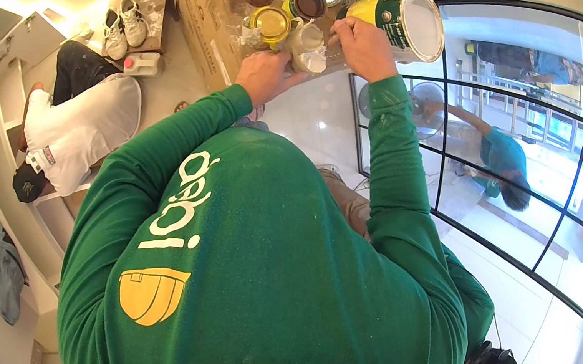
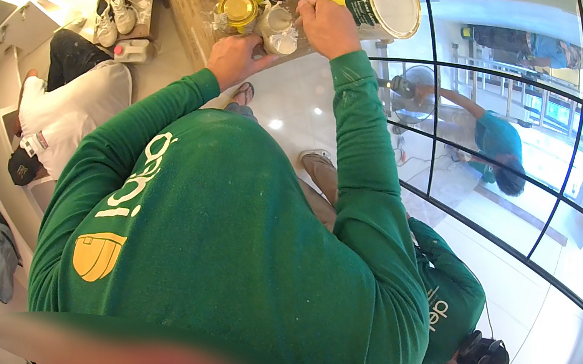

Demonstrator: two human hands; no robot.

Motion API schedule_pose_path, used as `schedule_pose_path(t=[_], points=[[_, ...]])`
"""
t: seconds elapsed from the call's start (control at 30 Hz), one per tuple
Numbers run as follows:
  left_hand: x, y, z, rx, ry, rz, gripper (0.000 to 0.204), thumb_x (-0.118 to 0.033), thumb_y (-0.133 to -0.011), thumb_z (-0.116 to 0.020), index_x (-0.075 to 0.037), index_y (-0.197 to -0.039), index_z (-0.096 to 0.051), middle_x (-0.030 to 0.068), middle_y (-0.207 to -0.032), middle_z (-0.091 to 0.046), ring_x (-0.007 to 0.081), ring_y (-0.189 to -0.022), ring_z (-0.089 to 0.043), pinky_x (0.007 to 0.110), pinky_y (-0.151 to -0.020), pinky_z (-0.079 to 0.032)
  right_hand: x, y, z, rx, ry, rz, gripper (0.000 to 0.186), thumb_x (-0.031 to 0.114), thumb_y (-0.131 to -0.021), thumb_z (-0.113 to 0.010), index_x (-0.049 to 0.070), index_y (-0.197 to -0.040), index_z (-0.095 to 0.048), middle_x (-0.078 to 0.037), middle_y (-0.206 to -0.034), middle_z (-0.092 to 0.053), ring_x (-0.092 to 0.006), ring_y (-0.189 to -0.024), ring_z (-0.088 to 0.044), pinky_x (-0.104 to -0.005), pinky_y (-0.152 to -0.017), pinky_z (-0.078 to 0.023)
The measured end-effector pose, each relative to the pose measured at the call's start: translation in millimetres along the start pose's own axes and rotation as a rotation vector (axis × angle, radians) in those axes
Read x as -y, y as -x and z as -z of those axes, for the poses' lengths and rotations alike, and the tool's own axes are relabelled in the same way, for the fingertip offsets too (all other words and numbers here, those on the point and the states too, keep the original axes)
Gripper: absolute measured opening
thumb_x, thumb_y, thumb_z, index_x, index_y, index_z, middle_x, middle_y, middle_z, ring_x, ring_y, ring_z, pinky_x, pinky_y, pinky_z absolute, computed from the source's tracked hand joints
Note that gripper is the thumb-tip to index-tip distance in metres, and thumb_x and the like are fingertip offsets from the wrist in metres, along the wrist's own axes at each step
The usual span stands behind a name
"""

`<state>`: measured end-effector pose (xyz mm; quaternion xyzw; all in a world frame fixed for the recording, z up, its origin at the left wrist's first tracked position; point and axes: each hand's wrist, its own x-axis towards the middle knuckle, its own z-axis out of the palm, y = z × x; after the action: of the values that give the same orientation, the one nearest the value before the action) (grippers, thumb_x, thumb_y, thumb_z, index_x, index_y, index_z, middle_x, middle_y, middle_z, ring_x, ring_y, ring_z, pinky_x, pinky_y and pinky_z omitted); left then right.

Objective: The person mixes paint in a small container using a metal rod, then pours the mixture into a larger paint can. The person also uses a paintbrush to stir the contents of the small container.

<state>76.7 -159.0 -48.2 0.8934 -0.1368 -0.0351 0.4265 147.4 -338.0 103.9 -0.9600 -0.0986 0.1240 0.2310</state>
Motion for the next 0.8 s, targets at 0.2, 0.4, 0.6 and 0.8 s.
schedule_pose_path(t=[0.2,0.4,0.6,0.8], points=[[0.7,-0.9,-1.8,-0.008,0.017,-0.001,0.049,-0.056,-0.090,-0.076,-0.007,-0.095,-0.075,0.0131,-0.079,-0.076,0.0348,-0.077,-0.076,0.048,-0.071,-0.060,0.8,0.2,-2.5,-0.032,0.033,0.021,0.041,0.037,-0.106,-0.052,0.003,-0.104,-0.075,-0.011,-0.090,-0.080,-0.0356,-0.089,-0.074,-0.0446,-0.083,-0.056],[-0.4,-0.6,-2.9,-0.001,0.014,0.002,0.049,-0.056,-0.090,-0.076,-0.007,-0.096,-0.075,0.0128,-0.078,-0.076,0.0347,-0.075,-0.075,0.047,-0.070,-0.060,3.5,0.7,-1.8,-0.057,-0.003,0.073,0.040,0.037,-0.106,-0.052,0.004,-0.102,-0.075,-0.013,-0.089,-0.079,-0.0378,-0.085,-0.073,-0.0462,-0.079,-0.057],[0.4,0.3,-3.8,-0.035,0.003,-0.009,0.049,-0.056,-0.090,-0.077,-0.007,-0.096,-0.075,0.0122,-0.077,-0.076,0.0345,-0.074,-0.075,0.047,-0.069,-0.060,8.6,3.2,-4.8,-0.024,-0.042,0.083,0.040,0.037,-0.106,-0.052,0.004,-0.102,-0.075,-0.014,-0.089,-0.079,-0.0375,-0.085,-0.073,-0.0456,-0.079,-0.057],[1.5,0.1,-5.4,-0.049,0.013,-0.015,0.049,-0.056,-0.089,-0.077,-0.007,-0.095,-0.075,0.0118,-0.076,-0.075,0.0343,-0.073,-0.075,0.047,-0.068,-0.059,10.7,3.3,-2.7,0.018,0.021,0.072,0.038,0.035,-0.106,-0.054,0.005,-0.104,-0.076,-0.014,-0.090,-0.079,-0.0358,-0.085,-0.074,-0.0438,-0.079,-0.057]])
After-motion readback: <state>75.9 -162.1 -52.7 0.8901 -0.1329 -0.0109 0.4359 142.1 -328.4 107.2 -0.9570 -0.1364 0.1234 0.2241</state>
